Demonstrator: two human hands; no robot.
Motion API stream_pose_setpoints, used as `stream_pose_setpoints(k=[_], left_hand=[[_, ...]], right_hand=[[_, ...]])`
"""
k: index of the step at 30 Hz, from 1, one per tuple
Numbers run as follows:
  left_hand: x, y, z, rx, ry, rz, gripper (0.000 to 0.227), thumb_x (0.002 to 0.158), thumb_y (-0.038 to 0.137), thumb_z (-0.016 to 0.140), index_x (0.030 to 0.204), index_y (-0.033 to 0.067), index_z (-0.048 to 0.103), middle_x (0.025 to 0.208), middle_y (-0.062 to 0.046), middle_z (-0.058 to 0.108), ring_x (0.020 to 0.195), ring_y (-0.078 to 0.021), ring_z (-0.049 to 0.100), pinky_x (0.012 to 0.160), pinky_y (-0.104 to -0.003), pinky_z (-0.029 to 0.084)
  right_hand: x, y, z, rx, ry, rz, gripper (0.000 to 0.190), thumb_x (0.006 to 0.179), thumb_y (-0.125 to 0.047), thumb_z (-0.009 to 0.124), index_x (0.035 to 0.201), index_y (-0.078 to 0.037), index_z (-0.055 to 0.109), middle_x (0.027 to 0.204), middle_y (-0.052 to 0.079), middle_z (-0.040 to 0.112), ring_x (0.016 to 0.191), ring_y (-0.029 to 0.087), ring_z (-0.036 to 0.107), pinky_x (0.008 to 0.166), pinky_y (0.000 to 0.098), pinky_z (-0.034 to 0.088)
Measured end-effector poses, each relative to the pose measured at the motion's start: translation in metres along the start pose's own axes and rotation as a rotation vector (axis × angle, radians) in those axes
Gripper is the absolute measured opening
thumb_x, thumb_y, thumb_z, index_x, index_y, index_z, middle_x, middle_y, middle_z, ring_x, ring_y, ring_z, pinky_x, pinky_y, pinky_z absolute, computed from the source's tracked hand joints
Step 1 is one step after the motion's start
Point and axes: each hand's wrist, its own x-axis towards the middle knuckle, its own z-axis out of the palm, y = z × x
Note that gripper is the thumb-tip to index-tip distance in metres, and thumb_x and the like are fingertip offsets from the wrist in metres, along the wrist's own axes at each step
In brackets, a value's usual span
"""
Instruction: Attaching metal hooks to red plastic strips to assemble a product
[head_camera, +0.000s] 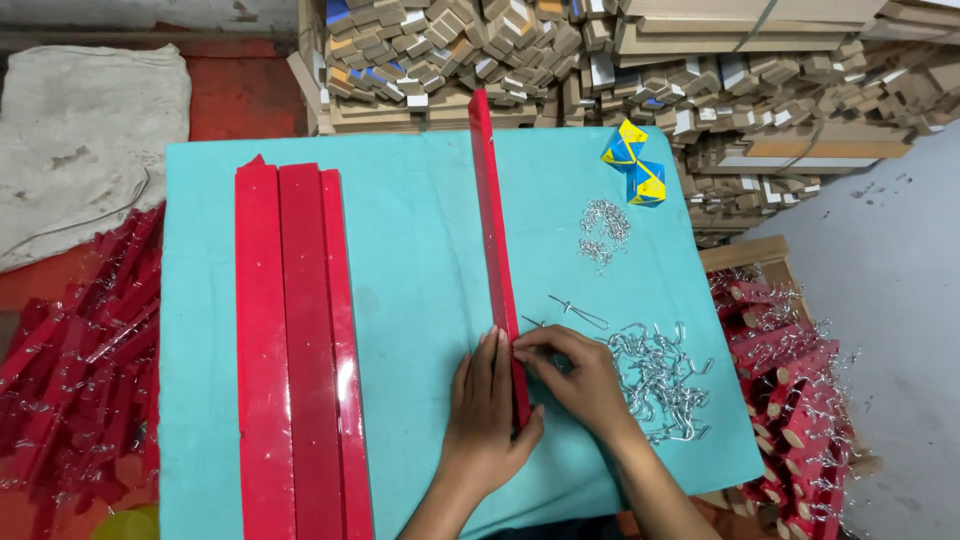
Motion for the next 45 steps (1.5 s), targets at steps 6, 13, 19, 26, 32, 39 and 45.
stream_pose_setpoints(k=[6,13,19,26,32,39,45], left_hand=[[0.001,0.000,0.001,0.027,0.029,0.011,0.085,0.091,0.033,0.060,0.157,-0.0087,0.024,0.165,-0.025,0.030,0.153,-0.0379,0.029,0.122,-0.051,0.027],[0.002,0.001,-0.001,0.025,0.035,0.015,0.085,0.091,0.033,0.060,0.156,-0.0087,0.025,0.164,-0.025,0.030,0.152,-0.0393,0.030,0.122,-0.052,0.028],[0.000,-0.001,0.003,0.074,0.072,0.046,0.081,0.091,0.027,0.057,0.155,-0.0117,0.025,0.162,-0.028,0.033,0.151,-0.0401,0.033,0.121,-0.052,0.031],[-0.004,-0.003,0.008,0.124,0.028,0.045,0.088,0.087,0.030,0.059,0.155,-0.0126,0.024,0.164,-0.028,0.029,0.154,-0.0392,0.028,0.124,-0.051,0.026],[-0.001,0.001,0.006,0.111,0.043,0.016,0.087,0.088,0.027,0.059,0.156,-0.0122,0.021,0.163,-0.027,0.032,0.152,-0.0391,0.031,0.122,-0.051,0.028],[-0.001,-0.002,0.008,0.102,0.036,0.010,0.088,0.087,0.027,0.058,0.155,-0.0135,0.022,0.163,-0.028,0.030,0.153,-0.0379,0.030,0.124,-0.050,0.026],[-0.003,-0.003,0.006,0.157,0.077,0.080,0.085,0.087,0.029,0.057,0.152,-0.0163,0.027,0.161,-0.031,0.032,0.152,-0.0416,0.033,0.123,-0.051,0.030]], right_hand=[[-0.008,0.004,0.004,-0.041,0.060,-0.001,0.006,0.091,-0.004,0.068,0.093,-0.008,0.073,0.091,0.002,0.076,0.082,0.012,0.073,0.081,0.0240,0.058],[-0.008,-0.002,0.005,-0.097,0.056,-0.085,0.004,0.092,-0.006,0.068,0.094,-0.008,0.070,0.089,0.003,0.073,0.080,0.015,0.069,0.078,0.0261,0.055],[-0.009,-0.005,0.016,-0.111,0.098,-0.093,0.009,0.088,-0.005,0.071,0.080,-0.006,0.067,0.080,0.004,0.067,0.075,0.016,0.066,0.072,0.0262,0.052],[-0.014,-0.003,0.025,-0.215,0.131,-0.029,0.007,0.089,-0.012,0.069,0.086,-0.008,0.065,0.082,0.003,0.063,0.076,0.018,0.062,0.072,0.0306,0.050],[0.010,-0.012,-0.017,-0.002,-0.247,0.027,0.033,0.091,-0.011,0.072,0.124,-0.014,0.071,0.099,0.001,0.072,0.087,0.012,0.069,0.083,0.0251,0.055],[0.014,0.003,-0.009,-0.061,-0.189,-0.202,0.008,0.096,-0.013,0.069,0.090,-0.008,0.072,0.083,0.002,0.068,0.075,0.017,0.064,0.071,0.0278,0.050],[-0.015,0.019,0.030,-0.266,0.063,-0.065,0.022,0.098,-0.021,0.061,0.079,-0.012,0.055,0.071,0.001,0.058,0.064,0.021,0.054,0.072,0.0354,0.043]])
